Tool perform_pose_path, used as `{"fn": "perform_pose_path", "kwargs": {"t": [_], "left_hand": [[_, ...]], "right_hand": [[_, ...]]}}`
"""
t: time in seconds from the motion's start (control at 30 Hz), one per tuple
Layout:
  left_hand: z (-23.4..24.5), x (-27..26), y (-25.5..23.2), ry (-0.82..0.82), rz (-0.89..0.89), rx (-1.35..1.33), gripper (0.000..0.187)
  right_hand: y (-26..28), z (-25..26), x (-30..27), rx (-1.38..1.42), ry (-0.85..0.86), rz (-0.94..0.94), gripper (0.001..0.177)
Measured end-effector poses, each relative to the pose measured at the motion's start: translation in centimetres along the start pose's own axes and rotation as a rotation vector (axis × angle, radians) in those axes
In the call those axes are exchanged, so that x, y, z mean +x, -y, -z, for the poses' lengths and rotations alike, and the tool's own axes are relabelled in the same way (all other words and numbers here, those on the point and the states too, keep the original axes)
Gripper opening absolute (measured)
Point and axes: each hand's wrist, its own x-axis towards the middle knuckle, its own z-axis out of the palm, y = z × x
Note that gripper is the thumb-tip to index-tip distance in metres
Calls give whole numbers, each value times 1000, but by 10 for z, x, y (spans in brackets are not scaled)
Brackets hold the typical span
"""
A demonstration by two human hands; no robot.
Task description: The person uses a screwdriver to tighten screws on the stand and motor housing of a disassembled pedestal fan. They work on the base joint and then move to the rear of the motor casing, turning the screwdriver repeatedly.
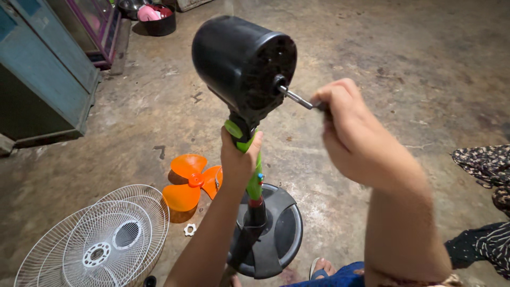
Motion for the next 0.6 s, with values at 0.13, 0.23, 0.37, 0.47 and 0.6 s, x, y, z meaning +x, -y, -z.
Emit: {"fn": "perform_pose_path", "kwargs": {"t": [0.13,0.23,0.37,0.47,0.6], "left_hand": [[-1,-2,9,18,23,28,56],[6,2,8,-92,-524,-22,93],[8,1,-14,-189,-558,-141,87],[-5,-13,-40,-308,-566,-210,55],[-28,-51,-82,-243,-175,-770,34]], "right_hand": [[26,35,-12,-169,53,-80,44],[39,51,-20,-278,16,-60,49],[51,60,-26,-189,-71,-240,43],[60,65,-25,-68,-240,-184,25],[81,57,-33,153,-491,-280,16]]}}
